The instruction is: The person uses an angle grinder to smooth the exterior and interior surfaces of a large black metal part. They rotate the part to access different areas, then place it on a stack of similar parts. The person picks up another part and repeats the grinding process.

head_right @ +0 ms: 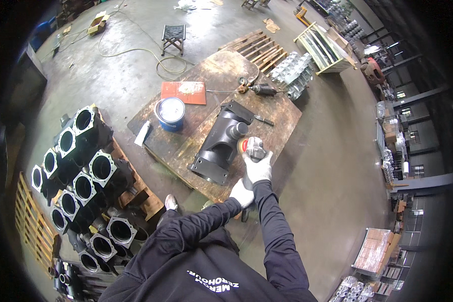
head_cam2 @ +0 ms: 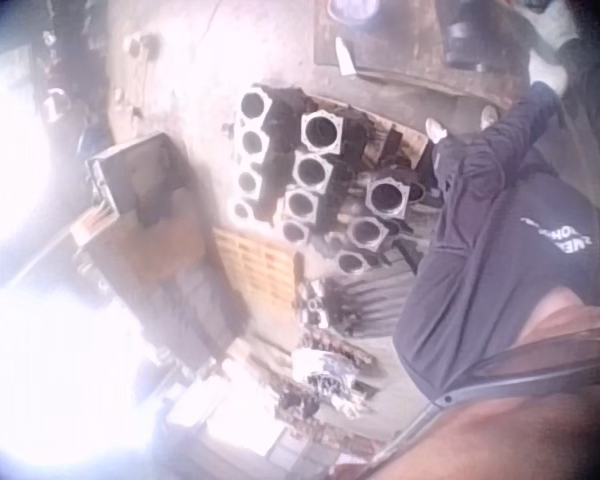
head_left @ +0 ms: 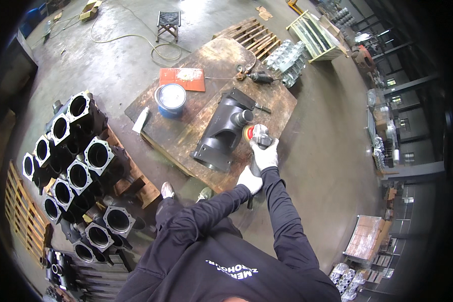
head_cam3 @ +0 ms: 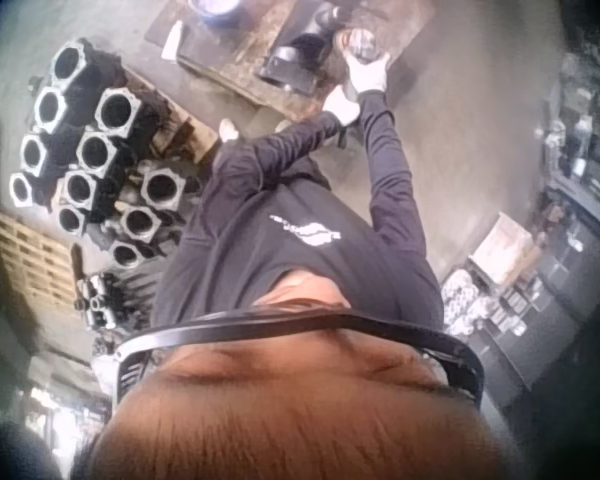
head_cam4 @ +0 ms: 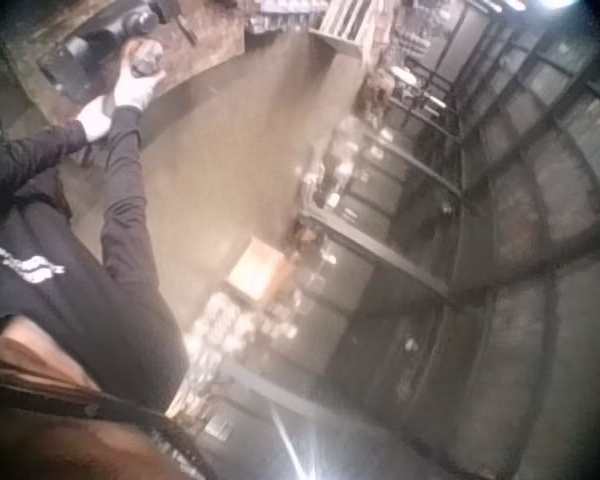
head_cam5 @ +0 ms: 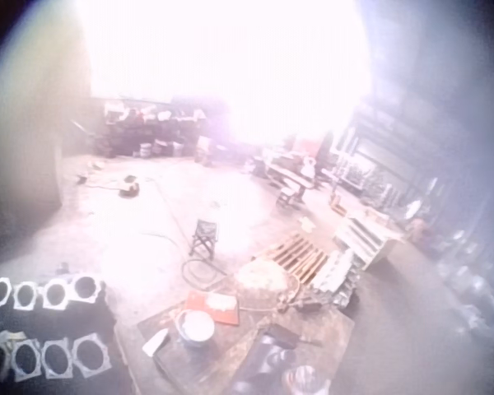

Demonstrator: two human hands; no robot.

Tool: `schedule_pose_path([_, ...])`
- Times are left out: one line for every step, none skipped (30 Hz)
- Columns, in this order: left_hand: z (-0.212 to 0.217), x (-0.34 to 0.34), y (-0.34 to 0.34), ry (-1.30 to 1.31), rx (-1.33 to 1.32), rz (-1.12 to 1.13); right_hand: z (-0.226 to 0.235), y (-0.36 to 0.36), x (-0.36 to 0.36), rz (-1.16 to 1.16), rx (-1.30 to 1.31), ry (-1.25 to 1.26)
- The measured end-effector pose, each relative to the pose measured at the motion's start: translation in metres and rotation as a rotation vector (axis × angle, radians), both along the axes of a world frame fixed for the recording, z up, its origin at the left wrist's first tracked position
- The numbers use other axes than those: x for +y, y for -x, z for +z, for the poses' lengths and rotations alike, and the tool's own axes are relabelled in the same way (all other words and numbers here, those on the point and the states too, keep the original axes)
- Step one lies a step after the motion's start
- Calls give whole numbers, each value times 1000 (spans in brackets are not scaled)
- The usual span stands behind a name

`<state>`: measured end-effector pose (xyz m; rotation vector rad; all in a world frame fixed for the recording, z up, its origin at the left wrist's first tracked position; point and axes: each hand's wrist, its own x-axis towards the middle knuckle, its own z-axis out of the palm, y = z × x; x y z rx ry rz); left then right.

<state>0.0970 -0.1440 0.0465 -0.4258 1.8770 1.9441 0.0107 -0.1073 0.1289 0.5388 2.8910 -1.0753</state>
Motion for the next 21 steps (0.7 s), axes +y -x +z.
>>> schedule_pose_path([-3, 6, 3, -8, 3, 14, 1, 4, 6, 11, -17, -9])
schedule_pose_path([-6, 13, 8, -2, 19, 28, 3, 8, 11, 17, -31, -10])
schedule_pose_path([-10, 21, 13, 0, 34, 43, 5, 13, 18, 24, -36, -9])
schedule_pose_path([-14, 30, 19, -5, 50, 59, 6, 19, 23, 31, -39, -20])
schedule_pose_path([-19, 38, 24, 35, 96, 106, 6, 24, 27, 42, -34, -27])
schedule_pose_path([-24, 44, 32, 28, 102, 109, 6, 31, 31, 60, -24, -28])
schedule_pose_path([-28, 49, 41, 18, 122, 127, 6, 38, 34, 101, -20, -39])
schedule_pose_path([-30, 54, 47, -6, 123, 123, 6, 45, 37, 99, -85, -44])
schedule_pose_path([-31, 58, 50, -7, 128, 181, 4, 50, 40, 114, -110, -47])
schedule_pose_path([-32, 61, 53, -73, 164, 191, 3, 54, 43, 123, -144, -42])
schedule_pose_path([-30, 65, 52, -61, 147, 221, 2, 55, 46, 128, -120, -77])
schedule_pose_path([-28, 69, 49, -68, 125, 243, 1, 54, 51, 147, -87, -41])
schedule_pose_path([-26, 71, 46, -28, 134, 256, 0, 53, 56, 161, -68, -7])
schedule_pose_path([-25, 73, 41, -9, 138, 264, -1, 50, 59, 175, -50, 25])
schedule_pose_path([-23, 74, 37, 2, 164, 275, -2, 48, 61, 179, -62, 35])
schedule_pose_path([-23, 74, 34, 16, 140, 276, -2, 45, 61, 182, -71, 45])
schedule_pose_path([-22, 74, 30, 20, 137, 280, -2, 42, 61, 184, -80, 54])
schedule_pose_path([-22, 74, 27, 3, 148, 299, -1, 38, 60, 190, -98, 59])
schedule_pose_path([-22, 75, 25, 22, 144, 295, 0, 34, 59, 196, -110, 63])
schedule_pose_path([-21, 74, 23, 22, 149, 303, 3, 31, 57, 203, -118, 69])
schedule_pose_path([-20, 74, 23, 8, 107, 294, 5, 29, 55, 206, -85, 68])
